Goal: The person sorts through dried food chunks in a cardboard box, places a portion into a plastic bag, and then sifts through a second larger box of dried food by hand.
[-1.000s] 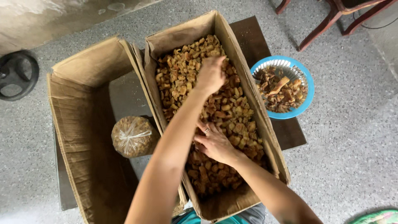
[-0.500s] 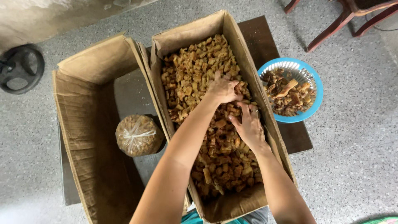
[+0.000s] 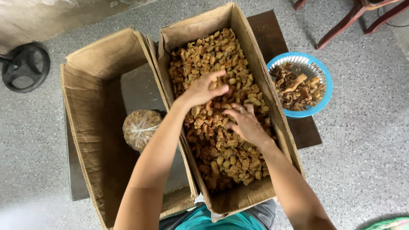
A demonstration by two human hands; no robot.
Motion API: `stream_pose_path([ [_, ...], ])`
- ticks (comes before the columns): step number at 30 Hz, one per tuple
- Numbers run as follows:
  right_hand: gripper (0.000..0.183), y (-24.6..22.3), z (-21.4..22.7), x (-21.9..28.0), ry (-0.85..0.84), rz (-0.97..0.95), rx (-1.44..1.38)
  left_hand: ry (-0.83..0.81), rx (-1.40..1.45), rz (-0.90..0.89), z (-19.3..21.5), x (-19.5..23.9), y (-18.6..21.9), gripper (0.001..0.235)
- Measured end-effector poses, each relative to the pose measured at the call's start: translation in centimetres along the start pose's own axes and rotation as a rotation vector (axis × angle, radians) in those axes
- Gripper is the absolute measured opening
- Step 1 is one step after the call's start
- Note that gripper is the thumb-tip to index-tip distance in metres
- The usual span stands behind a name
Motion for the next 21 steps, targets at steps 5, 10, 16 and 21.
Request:
stream_pose_path([
  [5,0.022,2.7,0.5,0.2,0.271,-0.118,-0.200,0.177,0.140,-0.025,0.9,-0.1,-1.8,0.045],
  [10,0.022,5.6,1.0,0.7,0.685,0.139,-0.185,0.524,0.230,-0.146,-2.6,-2.3,-8.0,0.041],
  [16,0.028,5.0,1.9,0.7,0.452,-0.415,-0.404,0.424,-0.232,0.049,-5.9,3.1,-8.1,0.057],
  [21,0.038,4.2,2.4,0.7,0.304,-0.158,-1.389,0.486,-0.292,-0.020,-6.8,2.8,-8.3,0.038],
])
Point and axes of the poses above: each hand's wrist, its own x-axis away from the middle knuckle, its own z-axis out of the back of the hand, y = z × x, the point moved 3 cm from there along -x, towards the middle knuckle, and after that the axes turned 6 degrees about -x, right-handed, at the moved point
